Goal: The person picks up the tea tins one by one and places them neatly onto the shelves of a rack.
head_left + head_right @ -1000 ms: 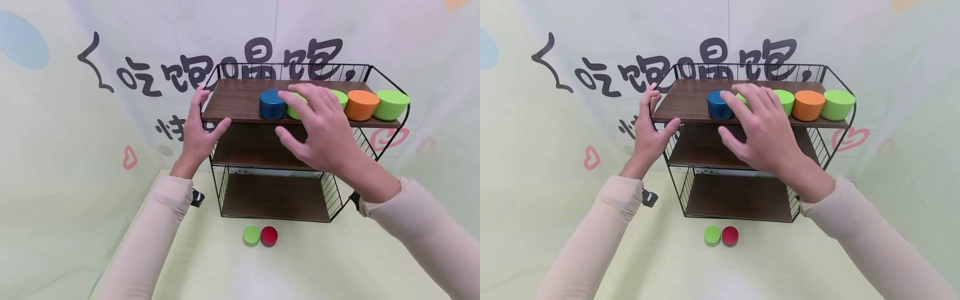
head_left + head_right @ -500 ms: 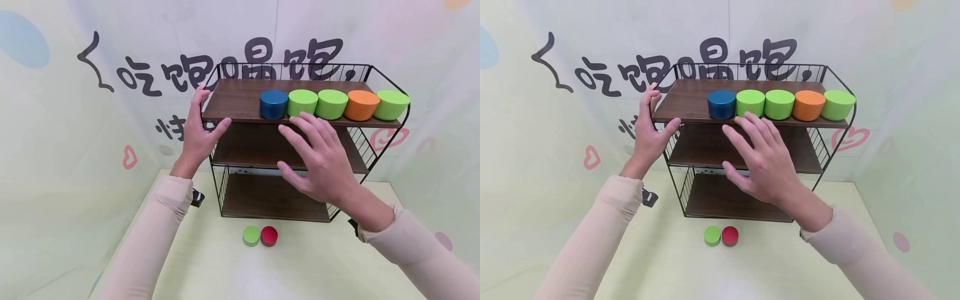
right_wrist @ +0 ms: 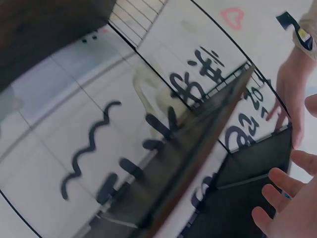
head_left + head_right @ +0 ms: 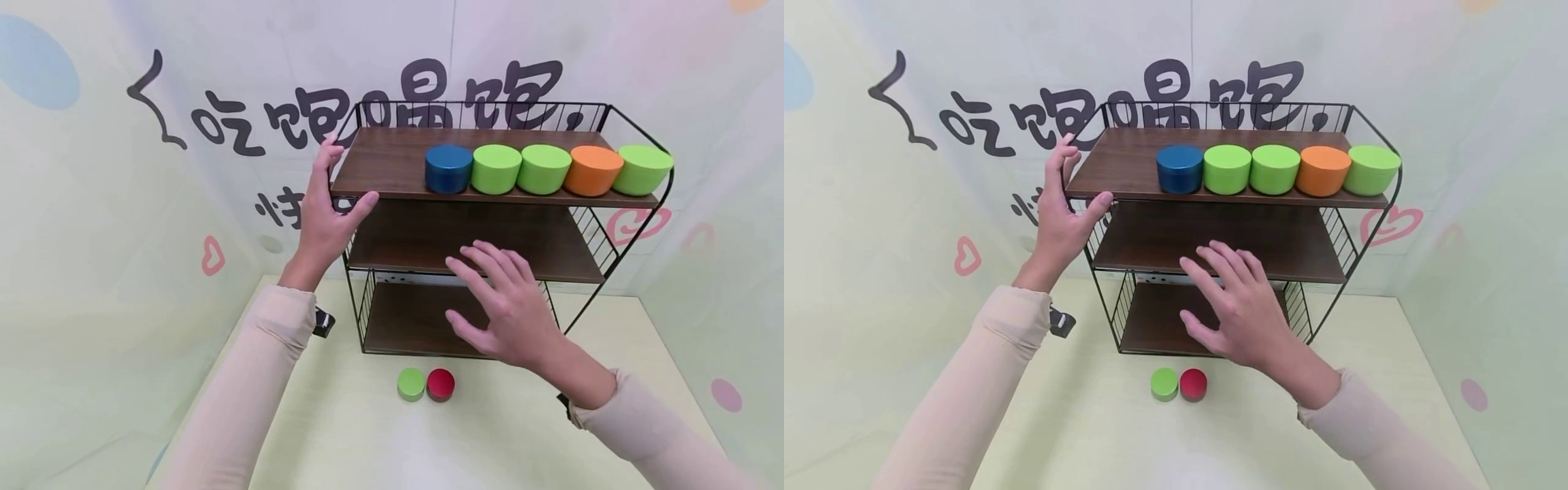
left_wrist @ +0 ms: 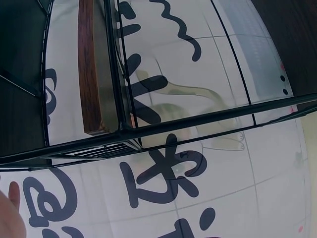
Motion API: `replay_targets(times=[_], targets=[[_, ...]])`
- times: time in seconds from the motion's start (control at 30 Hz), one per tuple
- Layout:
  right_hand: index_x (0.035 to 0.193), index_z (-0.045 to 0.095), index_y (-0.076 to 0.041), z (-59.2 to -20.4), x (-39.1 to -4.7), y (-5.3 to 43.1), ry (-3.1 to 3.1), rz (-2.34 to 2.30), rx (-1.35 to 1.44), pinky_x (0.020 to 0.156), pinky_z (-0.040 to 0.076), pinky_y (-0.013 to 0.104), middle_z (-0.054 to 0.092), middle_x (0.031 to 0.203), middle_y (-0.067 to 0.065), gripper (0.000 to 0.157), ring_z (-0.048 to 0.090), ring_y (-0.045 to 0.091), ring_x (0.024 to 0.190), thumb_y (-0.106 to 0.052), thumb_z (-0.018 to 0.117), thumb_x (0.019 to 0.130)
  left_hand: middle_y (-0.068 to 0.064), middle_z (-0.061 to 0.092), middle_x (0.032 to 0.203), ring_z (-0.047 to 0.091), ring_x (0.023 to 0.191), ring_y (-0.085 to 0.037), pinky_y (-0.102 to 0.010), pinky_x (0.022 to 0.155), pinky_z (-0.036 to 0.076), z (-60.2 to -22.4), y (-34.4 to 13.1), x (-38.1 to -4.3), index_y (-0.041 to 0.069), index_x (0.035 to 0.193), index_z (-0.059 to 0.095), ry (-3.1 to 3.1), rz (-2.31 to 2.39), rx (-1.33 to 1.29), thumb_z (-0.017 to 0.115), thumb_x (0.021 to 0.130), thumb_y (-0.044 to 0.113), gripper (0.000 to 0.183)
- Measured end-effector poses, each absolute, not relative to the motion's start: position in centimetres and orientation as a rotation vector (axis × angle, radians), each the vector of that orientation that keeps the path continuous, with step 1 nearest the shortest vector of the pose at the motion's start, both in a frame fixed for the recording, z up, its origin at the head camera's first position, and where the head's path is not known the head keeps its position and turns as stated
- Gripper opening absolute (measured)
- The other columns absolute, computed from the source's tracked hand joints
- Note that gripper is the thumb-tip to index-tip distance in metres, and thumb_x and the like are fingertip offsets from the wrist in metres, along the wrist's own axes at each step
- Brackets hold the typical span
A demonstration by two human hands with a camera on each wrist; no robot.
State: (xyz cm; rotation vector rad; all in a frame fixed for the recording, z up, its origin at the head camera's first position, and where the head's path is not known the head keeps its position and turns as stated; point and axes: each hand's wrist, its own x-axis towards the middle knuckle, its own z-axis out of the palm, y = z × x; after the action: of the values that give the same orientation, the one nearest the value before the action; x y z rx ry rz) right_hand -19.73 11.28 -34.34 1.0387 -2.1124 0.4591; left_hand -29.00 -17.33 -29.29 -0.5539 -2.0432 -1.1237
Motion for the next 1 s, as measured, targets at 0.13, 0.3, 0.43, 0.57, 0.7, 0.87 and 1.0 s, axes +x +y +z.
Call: replay_targets(times=[0.13,0.3,0.43,0.57,0.7,0.87,1.0], targets=[[0.137,0.057,-0.008,-36.1,-19.5,11.3,-2.177,0.455,1.043,0.104,0.035,0.056,0.055,0.138,0.019,0.063,0.046,0.037,0.131,-0.053,0.049,0.095,0.015,0.029,0.159,0.035,0.138,-0.007,-0.039,0.108,0.034,-29.3,-17.3,-29.1,0.011,0.145,0.038,-2.036,-1.124,-0.564,0.073,0.086,0.034,0.072],[0.139,0.056,-0.009,-38.0,-19.2,11.2,-2.227,0.471,1.053,0.104,0.036,0.057,0.054,0.139,0.017,0.063,0.047,0.037,0.129,-0.051,0.057,0.091,0.018,0.029,0.159,0.035,0.138,-0.006,-0.038,0.109,0.034,-29.4,-17.4,-29.1,0.013,0.146,0.038,-2.042,-1.121,-0.557,0.073,0.086,0.034,0.072],[0.139,0.055,-0.010,-39.6,-19.0,11.0,-2.251,0.496,1.054,0.102,0.037,0.056,0.054,0.138,0.016,0.062,0.049,0.036,0.127,-0.050,0.057,0.092,0.017,0.029,0.158,0.038,0.136,-0.008,-0.037,0.106,0.036,-29.4,-17.4,-29.1,0.014,0.146,0.038,-2.041,-1.130,-0.560,0.073,0.086,0.033,0.072],[0.140,0.055,-0.011,-41.2,-18.9,10.9,-2.283,0.502,1.045,0.101,0.038,0.055,0.055,0.137,0.015,0.061,0.049,0.035,0.127,-0.049,0.058,0.092,0.018,0.030,0.157,0.039,0.135,-0.011,-0.036,0.104,0.036,-29.4,-17.4,-29.1,0.014,0.147,0.037,-2.040,-1.137,-0.562,0.073,0.086,0.032,0.073],[0.140,0.055,-0.013,-42.8,-18.7,10.8,-2.309,0.510,1.031,0.099,0.040,0.056,0.056,0.137,0.014,0.066,0.050,0.034,0.126,-0.041,0.070,0.083,0.016,0.031,0.158,0.039,0.136,-0.013,-0.035,0.105,0.036,-29.3,-17.3,-29.0,0.014,0.147,0.037,-2.040,-1.138,-0.560,0.074,0.086,0.031,0.073],[0.139,0.055,-0.013,-44.6,-18.5,10.8,-2.337,0.528,1.016,0.096,0.041,0.057,0.057,0.135,0.013,0.069,0.051,0.034,0.125,-0.037,0.075,0.078,0.007,0.031,0.159,0.041,0.134,-0.018,-0.035,0.102,0.036,-29.2,-17.2,-28.9,0.013,0.145,0.038,-2.044,-1.165,-0.559,0.075,0.085,0.027,0.072],[0.139,0.056,-0.013,-45.9,-18.3,10.8,-2.380,0.538,1.004,0.096,0.041,0.057,0.057,0.135,0.011,0.065,0.051,0.032,0.125,-0.042,0.070,0.083,0.008,0.031,0.159,0.040,0.135,-0.020,-0.036,0.103,0.036,-29.2,-17.2,-28.9,0.013,0.145,0.038,-2.043,-1.169,-0.558,0.076,0.084,0.026,0.073]])
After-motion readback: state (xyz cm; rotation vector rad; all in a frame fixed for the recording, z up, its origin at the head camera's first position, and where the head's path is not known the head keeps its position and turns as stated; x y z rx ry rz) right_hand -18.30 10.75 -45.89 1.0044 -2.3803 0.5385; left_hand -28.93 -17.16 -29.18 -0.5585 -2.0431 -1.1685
